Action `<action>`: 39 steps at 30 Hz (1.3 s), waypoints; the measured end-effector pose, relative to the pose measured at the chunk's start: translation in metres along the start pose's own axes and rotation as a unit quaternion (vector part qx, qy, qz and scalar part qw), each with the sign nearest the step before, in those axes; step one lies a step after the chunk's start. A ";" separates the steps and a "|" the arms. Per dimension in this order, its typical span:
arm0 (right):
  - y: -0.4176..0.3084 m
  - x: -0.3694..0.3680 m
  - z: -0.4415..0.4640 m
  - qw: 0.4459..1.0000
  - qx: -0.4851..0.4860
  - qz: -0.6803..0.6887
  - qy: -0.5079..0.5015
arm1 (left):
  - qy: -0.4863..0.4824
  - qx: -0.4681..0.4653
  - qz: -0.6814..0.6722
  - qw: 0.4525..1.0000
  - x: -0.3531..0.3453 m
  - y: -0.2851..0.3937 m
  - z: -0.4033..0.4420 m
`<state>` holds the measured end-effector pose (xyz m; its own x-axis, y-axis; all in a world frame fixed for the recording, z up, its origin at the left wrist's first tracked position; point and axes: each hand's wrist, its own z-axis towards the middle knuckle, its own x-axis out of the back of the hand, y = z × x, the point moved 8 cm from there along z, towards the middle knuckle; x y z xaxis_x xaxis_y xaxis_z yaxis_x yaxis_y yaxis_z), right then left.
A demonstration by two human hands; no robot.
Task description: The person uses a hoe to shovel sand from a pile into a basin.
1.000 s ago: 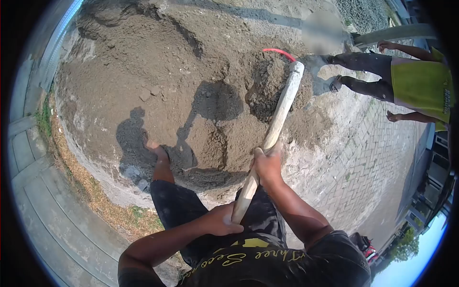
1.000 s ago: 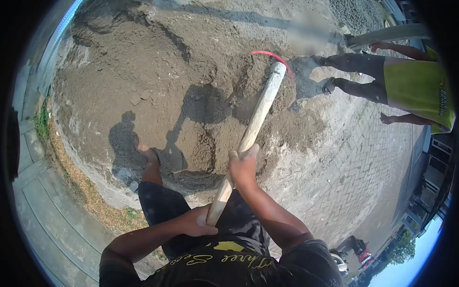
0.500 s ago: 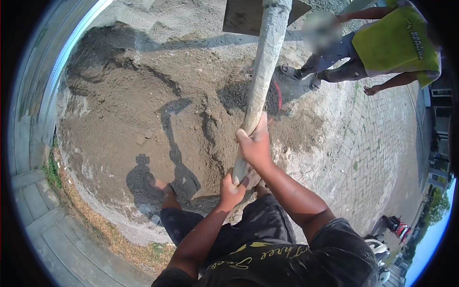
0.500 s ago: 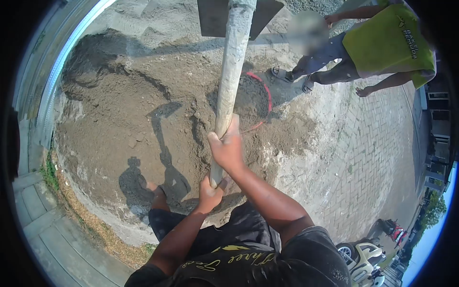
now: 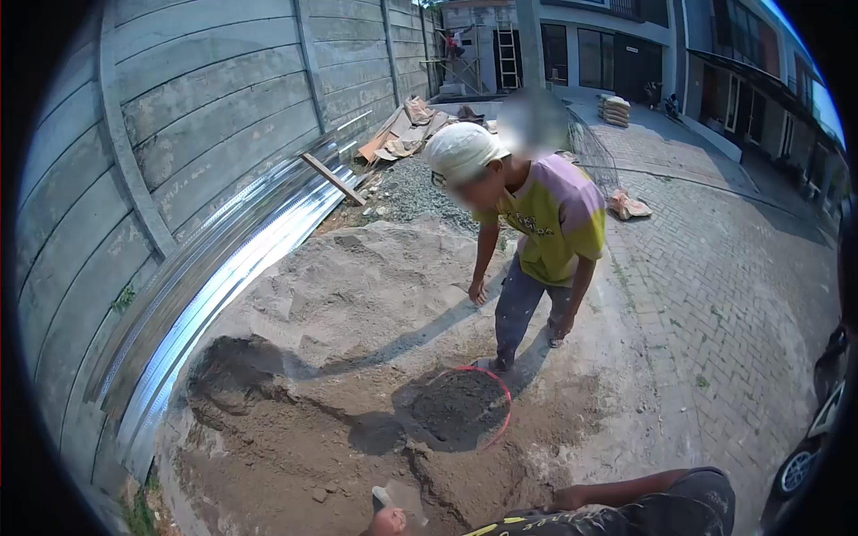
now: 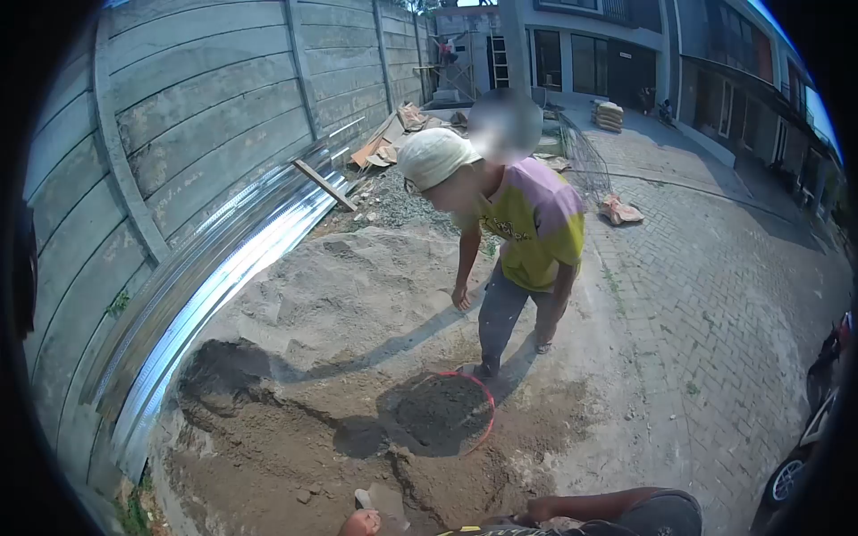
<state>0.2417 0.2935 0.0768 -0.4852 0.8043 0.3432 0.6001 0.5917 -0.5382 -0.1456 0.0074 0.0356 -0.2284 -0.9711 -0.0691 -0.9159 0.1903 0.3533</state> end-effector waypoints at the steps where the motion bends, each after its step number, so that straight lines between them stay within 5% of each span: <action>1: 0.016 -0.006 -0.019 0.999 -0.034 0.039 0.011 | 0.002 -0.005 -0.004 1.000 0.001 0.009 0.006; 4: 0.003 0.019 -0.048 0.979 -0.152 0.131 0.030 | 0.029 -0.006 -0.024 0.999 0.005 0.011 0.027; 8: -0.017 0.026 -0.049 0.968 -0.171 0.177 0.051 | 0.067 -0.004 -0.016 0.998 0.012 -0.001 0.049; 11: -0.027 0.027 -0.044 0.966 -0.167 0.189 0.055 | 0.121 -0.057 0.175 0.975 0.020 0.005 0.062; 12: -0.028 0.026 -0.042 0.966 -0.165 0.191 0.055 | 0.157 -0.084 0.295 0.939 0.023 0.012 0.065; 13: -0.032 0.028 -0.042 0.966 -0.161 0.195 0.054 | 0.205 -0.139 0.517 0.819 0.017 0.027 0.063; 14: -0.033 0.028 -0.042 0.966 -0.158 0.196 0.053 | 0.207 -0.137 0.517 0.819 0.017 0.029 0.066; 16: -0.035 0.033 -0.042 0.966 -0.156 0.200 0.053 | 0.173 -0.193 0.684 0.682 -0.005 0.034 0.069; 17: -0.036 0.035 -0.043 0.966 -0.154 0.202 0.054 | 0.174 -0.195 0.684 0.681 -0.008 0.036 0.065; 19: -0.036 0.040 -0.042 0.967 -0.147 0.200 0.055 | 0.059 0.021 0.641 0.765 0.001 0.005 0.071; 31: -0.031 0.043 -0.052 0.963 -0.172 0.203 0.039 | 0.030 0.102 0.405 0.908 -0.017 -0.079 0.054; 39: -0.035 0.042 -0.052 0.956 -0.228 0.183 0.014 | 0.081 0.150 0.286 0.943 0.021 -0.116 0.075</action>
<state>0.2337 0.3094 0.1500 -0.1766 0.9594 0.2201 0.9443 0.2282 -0.2370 -0.0686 -0.0243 -0.0772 -0.6818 -0.7026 0.2036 -0.7165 0.6976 0.0079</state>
